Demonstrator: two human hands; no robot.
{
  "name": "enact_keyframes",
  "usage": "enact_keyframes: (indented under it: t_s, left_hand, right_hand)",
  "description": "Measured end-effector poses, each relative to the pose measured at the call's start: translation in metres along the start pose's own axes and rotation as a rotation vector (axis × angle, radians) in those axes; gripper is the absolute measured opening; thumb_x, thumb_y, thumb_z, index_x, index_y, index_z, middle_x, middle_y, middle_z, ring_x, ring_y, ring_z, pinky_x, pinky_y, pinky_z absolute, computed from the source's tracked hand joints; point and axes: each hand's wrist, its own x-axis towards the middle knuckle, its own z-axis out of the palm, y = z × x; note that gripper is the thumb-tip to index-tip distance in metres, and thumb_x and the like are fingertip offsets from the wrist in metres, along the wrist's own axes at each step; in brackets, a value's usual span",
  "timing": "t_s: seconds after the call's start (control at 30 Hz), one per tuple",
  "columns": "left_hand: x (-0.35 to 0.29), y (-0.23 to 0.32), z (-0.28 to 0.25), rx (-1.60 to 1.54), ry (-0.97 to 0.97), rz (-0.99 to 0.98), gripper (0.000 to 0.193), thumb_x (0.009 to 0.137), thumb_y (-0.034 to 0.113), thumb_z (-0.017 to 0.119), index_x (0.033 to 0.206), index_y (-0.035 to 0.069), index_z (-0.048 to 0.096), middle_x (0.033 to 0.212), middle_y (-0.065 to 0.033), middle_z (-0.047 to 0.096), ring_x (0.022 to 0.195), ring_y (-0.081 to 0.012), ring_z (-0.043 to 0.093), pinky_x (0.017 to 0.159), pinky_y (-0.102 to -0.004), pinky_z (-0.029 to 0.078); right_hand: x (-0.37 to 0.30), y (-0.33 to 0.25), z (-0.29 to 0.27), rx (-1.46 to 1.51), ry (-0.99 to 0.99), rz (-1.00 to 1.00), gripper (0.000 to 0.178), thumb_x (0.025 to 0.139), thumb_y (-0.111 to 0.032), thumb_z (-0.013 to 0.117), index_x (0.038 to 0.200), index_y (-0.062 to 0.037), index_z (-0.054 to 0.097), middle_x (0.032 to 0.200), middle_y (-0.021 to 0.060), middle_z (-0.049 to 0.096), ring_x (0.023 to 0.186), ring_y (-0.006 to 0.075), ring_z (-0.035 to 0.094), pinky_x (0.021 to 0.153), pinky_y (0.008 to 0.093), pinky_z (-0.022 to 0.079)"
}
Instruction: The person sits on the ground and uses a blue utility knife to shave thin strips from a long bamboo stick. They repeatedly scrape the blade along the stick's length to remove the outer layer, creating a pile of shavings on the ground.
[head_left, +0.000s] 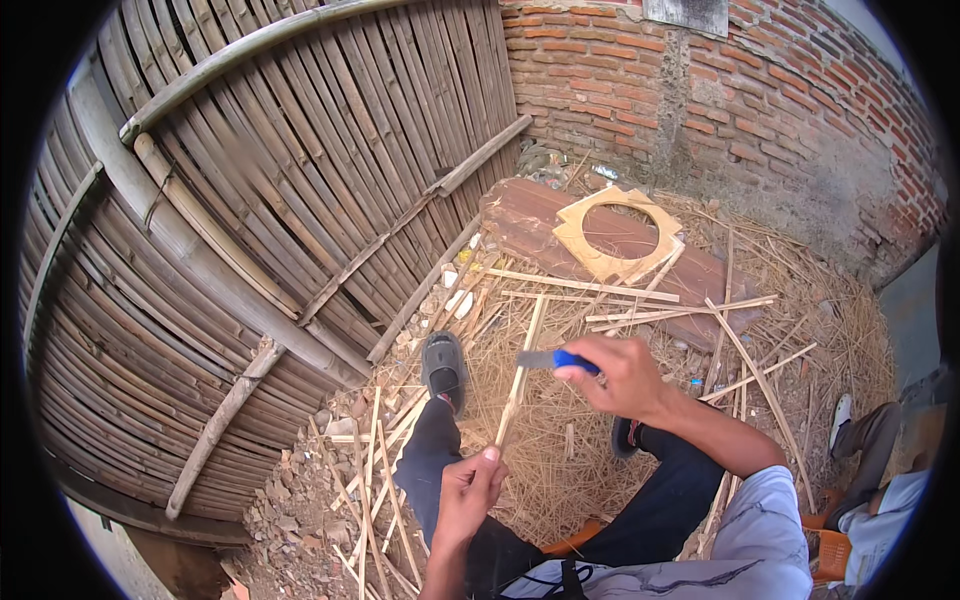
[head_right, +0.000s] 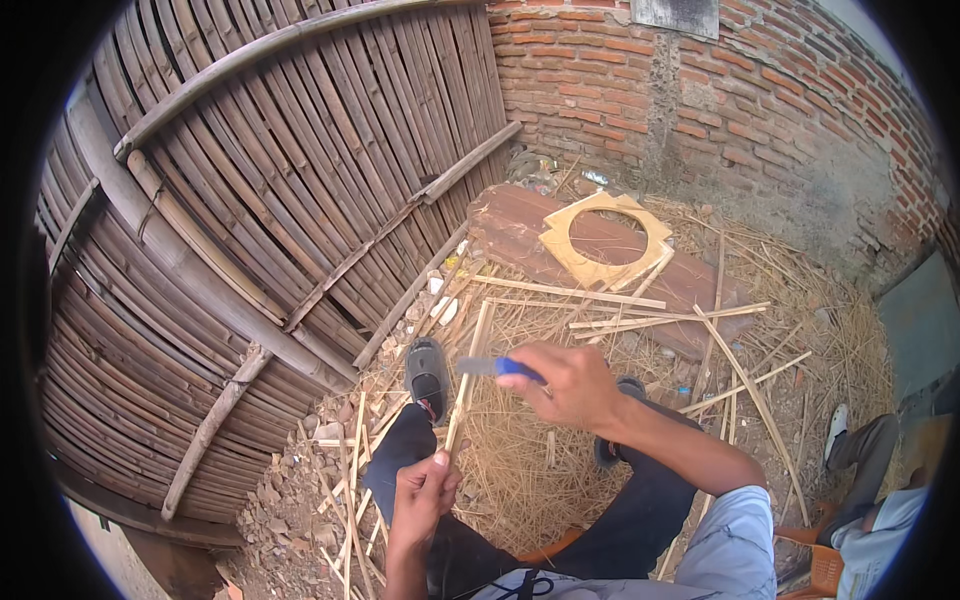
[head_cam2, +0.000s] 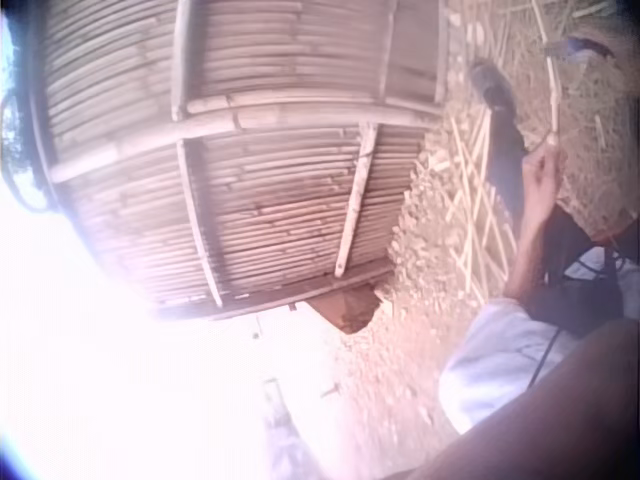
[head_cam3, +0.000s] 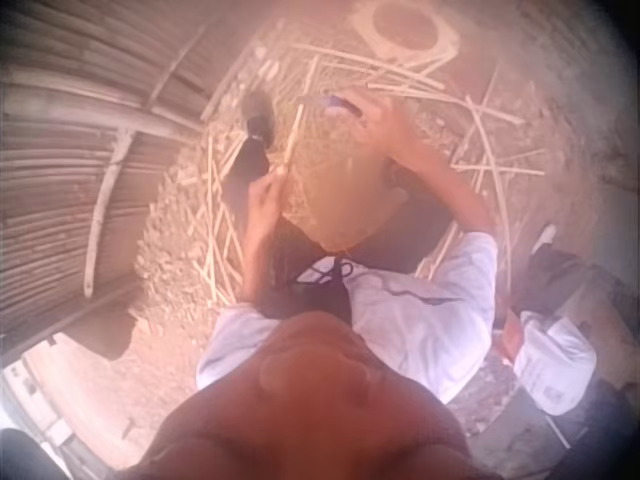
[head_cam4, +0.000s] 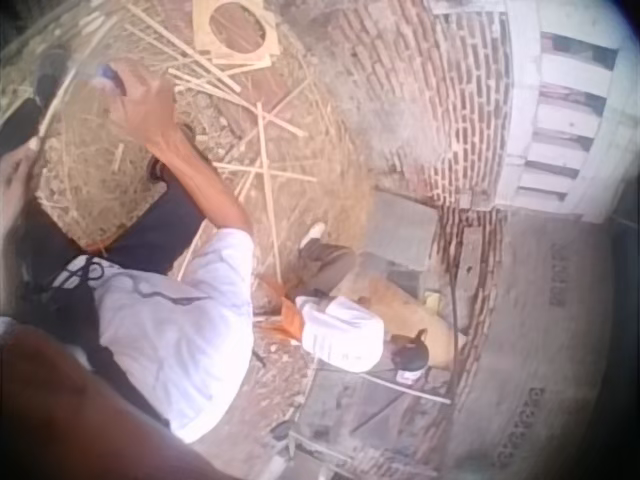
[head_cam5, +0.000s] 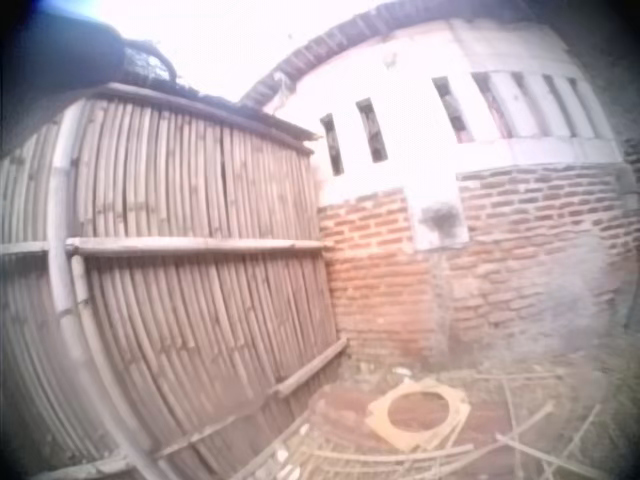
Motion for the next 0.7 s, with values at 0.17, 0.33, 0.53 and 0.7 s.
enact_keyframes:
  t_s: [0.17,0.33,0.53,0.7]
  left_hand:
    - [0.001,0.016,0.025,0.03,0.004,0.013,0.036,0.117,0.026,0.055,0.13,0.0,0.076,0.069,0.0077,0.046,0.058,-0.0012,0.038,0.051,-0.0226,0.029]
    - [0.005,0.011,0.037,0.186,0.08,0.175,0.033,0.116,0.021,0.056,0.132,-0.001,0.074,0.071,0.0067,0.045,0.064,-0.0022,0.038,0.056,-0.0235,0.032]
    - [0.004,0.006,0.032,0.297,0.099,0.203,0.03,0.115,0.019,0.058,0.131,-0.001,0.074,0.072,0.0047,0.047,0.066,-0.0036,0.04,0.057,-0.025,0.034]
    - [-0.035,-0.019,-0.006,0.37,-0.023,0.148,0.031,0.115,0.021,0.058,0.128,-0.002,0.075,0.07,0.004,0.048,0.065,-0.0036,0.041,0.056,-0.0259,0.035]
  right_hand:
    - [-0.005,-0.022,0.006,0.004,-0.053,-0.027,0.028,0.099,-0.033,0.077,0.108,-0.0066,0.075,0.085,0.0103,0.075,0.061,0.0297,0.072,0.052,0.0395,0.056]
    - [-0.002,-0.025,0.004,-0.029,-0.054,-0.042,0.028,0.098,-0.032,0.078,0.109,-0.0063,0.076,0.083,0.0102,0.075,0.061,0.0282,0.072,0.051,0.0384,0.056]
    - [-0.001,-0.005,0.006,-0.166,0.069,-0.048,0.032,0.103,-0.036,0.072,0.104,-0.0048,0.078,0.078,0.0104,0.074,0.057,0.0258,0.07,0.05,0.038,0.054]
    - [0.038,0.103,-0.091,-0.311,0.389,0.587,0.038,0.108,-0.037,0.065,0.107,-0.0017,0.079,0.075,0.013,0.074,0.058,0.025,0.068,0.055,0.0402,0.049]
